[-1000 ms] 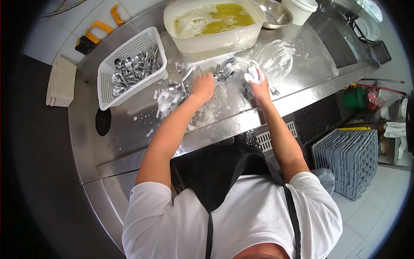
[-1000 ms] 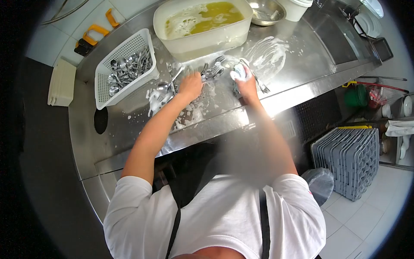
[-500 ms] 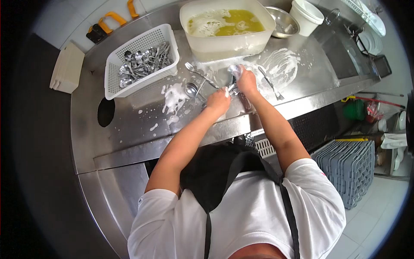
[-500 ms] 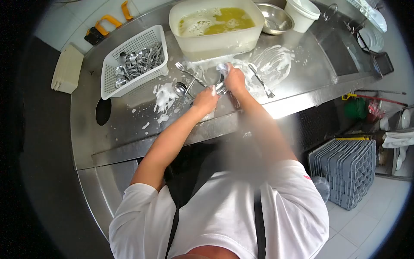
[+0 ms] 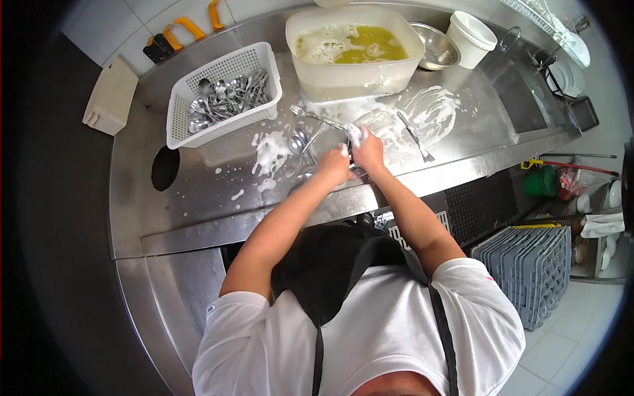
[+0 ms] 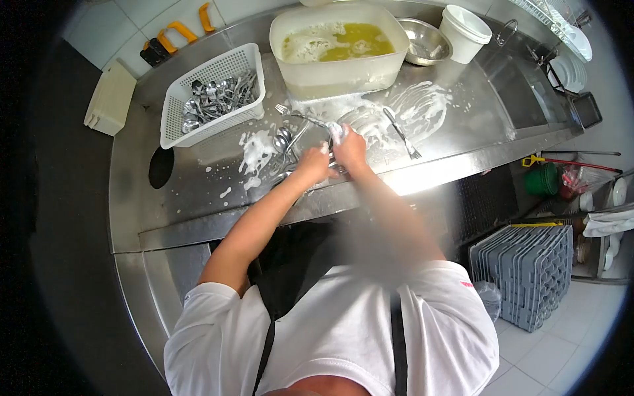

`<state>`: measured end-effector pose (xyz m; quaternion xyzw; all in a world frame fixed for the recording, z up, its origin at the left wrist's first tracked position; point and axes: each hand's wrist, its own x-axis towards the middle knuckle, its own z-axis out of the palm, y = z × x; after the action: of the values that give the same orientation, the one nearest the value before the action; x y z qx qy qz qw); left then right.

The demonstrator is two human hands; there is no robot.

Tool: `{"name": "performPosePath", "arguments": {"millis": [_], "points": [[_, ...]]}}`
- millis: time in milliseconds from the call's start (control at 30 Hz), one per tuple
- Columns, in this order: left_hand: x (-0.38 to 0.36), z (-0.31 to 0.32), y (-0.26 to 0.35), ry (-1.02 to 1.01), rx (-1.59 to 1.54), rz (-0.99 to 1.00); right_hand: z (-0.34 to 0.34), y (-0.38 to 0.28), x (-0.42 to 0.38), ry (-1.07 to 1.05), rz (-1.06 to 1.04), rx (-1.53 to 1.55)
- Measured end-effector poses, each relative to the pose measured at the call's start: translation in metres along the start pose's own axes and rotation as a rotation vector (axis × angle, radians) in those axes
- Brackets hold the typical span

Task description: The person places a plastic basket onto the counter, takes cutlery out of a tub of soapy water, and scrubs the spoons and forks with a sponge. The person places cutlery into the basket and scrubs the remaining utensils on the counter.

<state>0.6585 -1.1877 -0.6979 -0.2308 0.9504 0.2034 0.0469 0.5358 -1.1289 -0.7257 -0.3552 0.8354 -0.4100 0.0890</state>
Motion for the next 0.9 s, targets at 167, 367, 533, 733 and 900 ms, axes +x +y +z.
{"name": "performPosePath", "arguments": {"millis": [167, 367, 533, 733, 900], "points": [[-0.012, 0.015, -0.02, -0.118, 0.001, 0.121, -0.001, 0.019, 0.006, 0.206, 0.088, 0.19], [-0.004, 0.009, -0.033, 0.029, -0.09, 0.147, -0.031, 0.06, 0.024, 0.117, 0.465, 1.431], [0.016, -0.045, -0.007, 0.022, -0.859, 0.01, -0.065, -0.025, -0.011, -0.263, 0.354, 1.637], [0.02, -0.017, -0.02, 0.276, -0.724, 0.187, -0.037, -0.038, 0.002, -0.135, -0.225, 0.789], [0.001, -0.002, -0.027, 0.274, -1.049, 0.145, -0.02, -0.054, 0.008, 0.097, -0.325, 0.641]]}}
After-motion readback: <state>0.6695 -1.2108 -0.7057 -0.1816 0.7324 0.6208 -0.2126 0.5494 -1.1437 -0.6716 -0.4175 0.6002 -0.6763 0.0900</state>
